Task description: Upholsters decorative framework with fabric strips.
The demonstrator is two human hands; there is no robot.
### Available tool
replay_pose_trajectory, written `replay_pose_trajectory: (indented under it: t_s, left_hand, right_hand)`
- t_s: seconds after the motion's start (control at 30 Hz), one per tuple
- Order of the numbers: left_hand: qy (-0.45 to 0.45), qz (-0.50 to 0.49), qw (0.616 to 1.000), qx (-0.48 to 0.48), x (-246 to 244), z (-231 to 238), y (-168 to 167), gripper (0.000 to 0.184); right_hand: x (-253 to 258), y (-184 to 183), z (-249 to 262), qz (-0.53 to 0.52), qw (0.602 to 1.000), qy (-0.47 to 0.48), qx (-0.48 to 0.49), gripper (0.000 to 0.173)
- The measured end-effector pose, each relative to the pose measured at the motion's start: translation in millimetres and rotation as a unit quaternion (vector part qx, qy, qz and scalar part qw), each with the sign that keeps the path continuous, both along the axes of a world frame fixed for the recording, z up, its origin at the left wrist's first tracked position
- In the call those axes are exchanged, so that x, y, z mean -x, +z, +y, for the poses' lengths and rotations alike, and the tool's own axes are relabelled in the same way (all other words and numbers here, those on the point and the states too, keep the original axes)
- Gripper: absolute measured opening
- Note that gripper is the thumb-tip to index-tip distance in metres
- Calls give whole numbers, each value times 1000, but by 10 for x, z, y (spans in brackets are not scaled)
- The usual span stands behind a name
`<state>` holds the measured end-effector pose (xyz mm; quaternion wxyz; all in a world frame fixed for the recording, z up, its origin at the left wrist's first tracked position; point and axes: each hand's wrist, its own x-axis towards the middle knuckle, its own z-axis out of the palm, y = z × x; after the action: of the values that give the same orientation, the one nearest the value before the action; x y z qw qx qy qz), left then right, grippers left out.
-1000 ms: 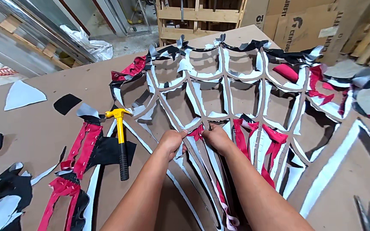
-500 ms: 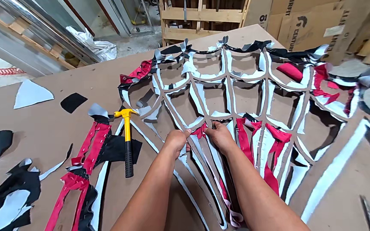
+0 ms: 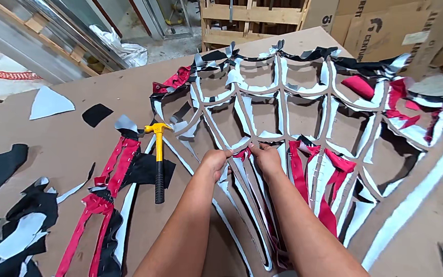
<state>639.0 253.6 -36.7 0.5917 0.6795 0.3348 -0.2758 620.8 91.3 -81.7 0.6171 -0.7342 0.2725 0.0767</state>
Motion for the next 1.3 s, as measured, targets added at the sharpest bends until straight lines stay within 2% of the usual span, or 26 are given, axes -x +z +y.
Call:
replay_pose_trajectory:
  t_s: [0.1, 0.2, 0.4, 0.6, 0.83, 1.1, 1.3]
  left_hand:
    - [3, -6, 1000, -19, 38, -11, -8, 58]
    - [13, -12, 999, -30, -17, -60, -14, 55]
    - [-17, -17, 999, -48, -24, -87, 1, 52]
    - [-23, -30, 997, -73, 4, -117, -40, 53]
    - [-15, -14, 998, -54, 30, -90, -14, 57]
    - [10, -21, 999, -38, -6, -86, -62, 45]
    - [21, -33, 998, -56, -10, -138, -86, 40]
  right_hand:
    - [0, 25, -36, 12, 999, 33, -21, 43]
    - [-129, 66, -145, 53, 994, 92, -12, 58]
    - [-147, -8, -69, 45, 998, 16, -33, 49]
    - [-159, 12, -38, 50, 998, -14, -31, 43]
    - [-159, -50, -36, 45, 999, -1, -29, 46]
    - [-154, -48, -42, 55, 997, 32, 39, 49]
    - [-181, -9, -92, 73, 996, 53, 12, 50]
